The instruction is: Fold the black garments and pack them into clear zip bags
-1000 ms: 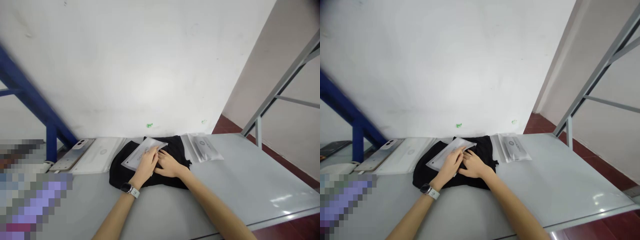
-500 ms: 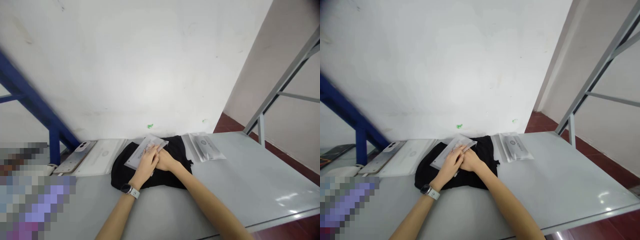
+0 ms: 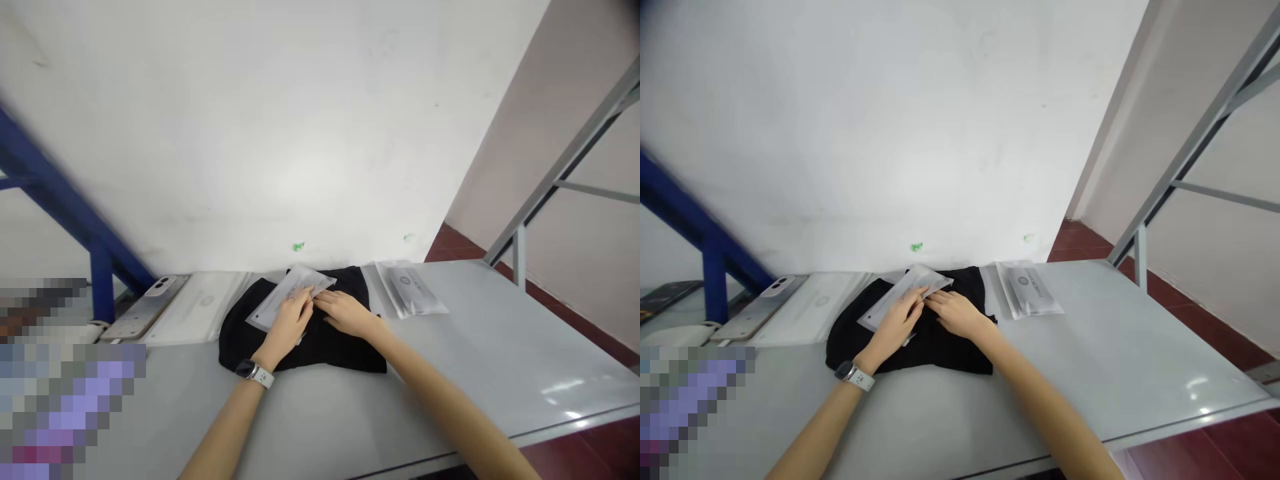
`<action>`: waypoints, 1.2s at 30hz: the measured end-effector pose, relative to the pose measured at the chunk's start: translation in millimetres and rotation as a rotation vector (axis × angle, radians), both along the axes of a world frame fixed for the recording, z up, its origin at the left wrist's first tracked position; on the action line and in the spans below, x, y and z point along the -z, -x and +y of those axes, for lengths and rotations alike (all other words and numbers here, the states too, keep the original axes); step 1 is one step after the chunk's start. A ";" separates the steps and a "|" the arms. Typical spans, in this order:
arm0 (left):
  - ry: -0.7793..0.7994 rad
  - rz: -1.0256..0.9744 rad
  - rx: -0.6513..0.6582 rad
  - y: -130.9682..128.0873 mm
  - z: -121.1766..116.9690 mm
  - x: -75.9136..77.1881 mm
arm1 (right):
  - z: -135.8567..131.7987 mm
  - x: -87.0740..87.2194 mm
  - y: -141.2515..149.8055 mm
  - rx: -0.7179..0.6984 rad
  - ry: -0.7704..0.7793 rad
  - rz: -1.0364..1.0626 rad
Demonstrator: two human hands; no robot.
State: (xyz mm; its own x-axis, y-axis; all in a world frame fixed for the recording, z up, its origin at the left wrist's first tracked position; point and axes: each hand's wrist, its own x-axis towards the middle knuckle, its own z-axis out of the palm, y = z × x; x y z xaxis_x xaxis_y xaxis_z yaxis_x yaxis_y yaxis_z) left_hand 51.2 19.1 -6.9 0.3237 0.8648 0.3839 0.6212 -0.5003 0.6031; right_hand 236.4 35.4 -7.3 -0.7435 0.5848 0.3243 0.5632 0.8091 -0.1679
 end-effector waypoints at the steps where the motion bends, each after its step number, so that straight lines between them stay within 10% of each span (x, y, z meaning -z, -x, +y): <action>1: 0.003 -0.010 0.001 0.2 0.0 -0.5 | 1.7 2.7 1.6 0.001 -0.013 0.011; 20: 0.171 -0.114 0.161 0.7 -11.6 -27.4 | -0.4 25.0 26.0 0.210 -0.196 0.027; 29: 0.011 0.087 0.120 -0.4 -6.7 -12.8 | 18.8 26.8 62.7 0.294 -0.126 0.046; 36: -0.065 0.158 0.117 0.2 -6.9 -7.4 | -15.1 25.9 31.1 0.223 -0.141 0.109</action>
